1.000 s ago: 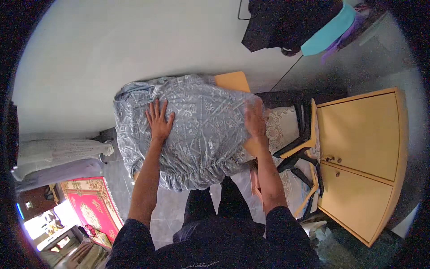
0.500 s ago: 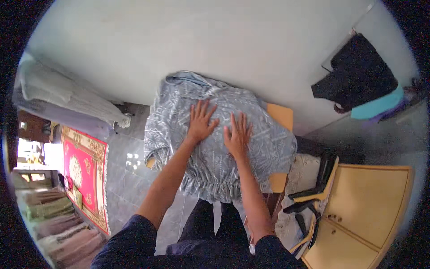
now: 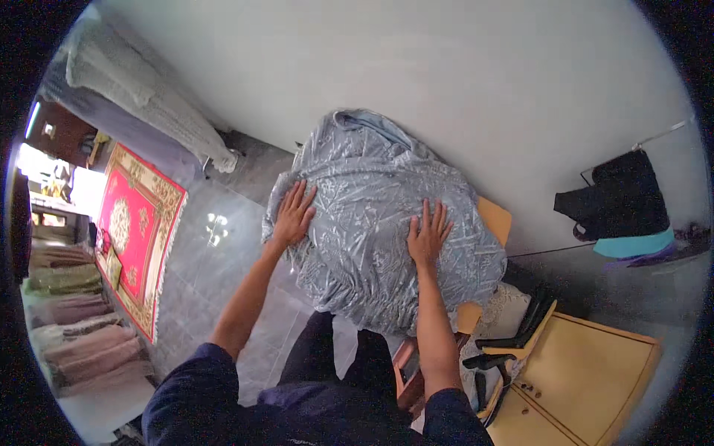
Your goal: Organizing dresses by placing them on hangers and arranging them on a clothing rack.
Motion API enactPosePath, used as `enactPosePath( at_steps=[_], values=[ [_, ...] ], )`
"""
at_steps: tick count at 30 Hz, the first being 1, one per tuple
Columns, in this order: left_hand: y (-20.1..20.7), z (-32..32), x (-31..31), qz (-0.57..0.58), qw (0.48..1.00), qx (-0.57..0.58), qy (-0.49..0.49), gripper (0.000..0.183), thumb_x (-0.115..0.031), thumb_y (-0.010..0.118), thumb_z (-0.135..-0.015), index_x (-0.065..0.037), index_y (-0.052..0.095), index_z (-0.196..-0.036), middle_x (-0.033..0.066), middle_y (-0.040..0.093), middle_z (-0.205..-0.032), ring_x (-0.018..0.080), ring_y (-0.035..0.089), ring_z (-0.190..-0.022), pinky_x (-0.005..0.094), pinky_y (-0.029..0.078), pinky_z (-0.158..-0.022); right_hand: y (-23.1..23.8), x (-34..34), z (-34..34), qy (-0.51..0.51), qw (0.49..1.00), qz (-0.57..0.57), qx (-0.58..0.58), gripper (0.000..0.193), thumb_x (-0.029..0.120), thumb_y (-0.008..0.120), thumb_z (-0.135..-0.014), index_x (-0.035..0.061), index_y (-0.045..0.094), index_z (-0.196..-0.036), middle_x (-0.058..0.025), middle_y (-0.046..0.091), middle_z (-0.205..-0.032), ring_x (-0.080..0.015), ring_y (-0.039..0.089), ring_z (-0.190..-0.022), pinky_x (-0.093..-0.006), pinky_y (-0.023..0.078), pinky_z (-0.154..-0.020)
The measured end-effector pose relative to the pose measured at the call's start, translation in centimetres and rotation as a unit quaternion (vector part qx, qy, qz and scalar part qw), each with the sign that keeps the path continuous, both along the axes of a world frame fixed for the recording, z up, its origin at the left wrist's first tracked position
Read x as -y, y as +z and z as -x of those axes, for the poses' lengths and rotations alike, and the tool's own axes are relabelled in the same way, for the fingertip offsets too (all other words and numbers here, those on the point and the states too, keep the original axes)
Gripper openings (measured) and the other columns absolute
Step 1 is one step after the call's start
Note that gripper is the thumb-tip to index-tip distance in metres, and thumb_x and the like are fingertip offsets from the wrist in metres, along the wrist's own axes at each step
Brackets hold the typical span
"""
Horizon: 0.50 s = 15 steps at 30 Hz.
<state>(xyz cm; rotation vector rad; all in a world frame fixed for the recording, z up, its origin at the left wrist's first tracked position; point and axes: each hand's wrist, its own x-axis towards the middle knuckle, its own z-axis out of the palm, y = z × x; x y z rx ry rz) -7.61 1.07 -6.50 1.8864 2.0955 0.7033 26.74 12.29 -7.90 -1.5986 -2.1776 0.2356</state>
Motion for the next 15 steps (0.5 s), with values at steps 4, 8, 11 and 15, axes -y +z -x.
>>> enactPosePath(
  at_steps=[4, 8, 11, 15],
  values=[
    [0.4, 1.0, -0.7, 0.069, 0.978, -0.180, 0.085, 0.054, -0.046, 0.034, -0.101, -0.024, 0.033, -0.151, 0.0079, 0.019, -0.160, 0.0293, 0.015, -0.148, 0.0504, 0.010, -0.119, -0.6, -1.1, -1.9, -0.015, 1.000, 0.002, 0.020, 0.052, 0.037, 0.044, -0.100, 0.0188, 0.038, -0.148, -0.0118, 0.026, -0.157, -0.0330, 0.019, -0.146, -0.0603, 0.009, -0.115],
    [-4.8, 8.5, 0.4, 0.176, 0.910, 0.254, 0.277, 0.071, -0.058, 0.037, -0.098, -0.005, 0.038, -0.145, 0.0215, 0.047, -0.142, 0.0371, 0.043, -0.133, 0.0428, 0.030, -0.112, -1.4, -1.3, -1.1, -0.009, 1.000, -0.009, 0.025, 0.052, 0.037, 0.044, -0.100, 0.0187, 0.037, -0.148, -0.0121, 0.027, -0.156, -0.0328, 0.020, -0.146, -0.0626, 0.010, -0.113],
    [-6.8, 11.7, -1.5, 0.145, 0.924, 0.309, 0.171, 0.077, -0.062, 0.043, -0.094, -0.001, 0.044, -0.141, 0.0237, 0.049, -0.140, 0.0348, 0.046, -0.131, 0.0411, 0.033, -0.110, -1.9, -1.4, -1.3, -0.024, 0.999, -0.003, 0.021, 0.051, 0.036, 0.042, -0.101, 0.0188, 0.037, -0.148, -0.0117, 0.027, -0.156, -0.0323, 0.019, -0.146, -0.0632, 0.010, -0.113],
    [-8.1, 11.6, -1.8, 0.108, 0.843, 0.498, 0.172, 0.071, -0.058, 0.053, -0.092, -0.001, 0.053, -0.134, 0.0145, 0.057, -0.133, 0.0243, 0.051, -0.124, 0.0346, 0.035, -0.107, -2.3, -0.3, -1.6, -0.027, 0.999, 0.023, 0.022, 0.049, 0.036, 0.040, -0.102, 0.0190, 0.037, -0.148, -0.0103, 0.026, -0.157, -0.0311, 0.017, -0.147, -0.0631, 0.008, -0.113]
  ],
)
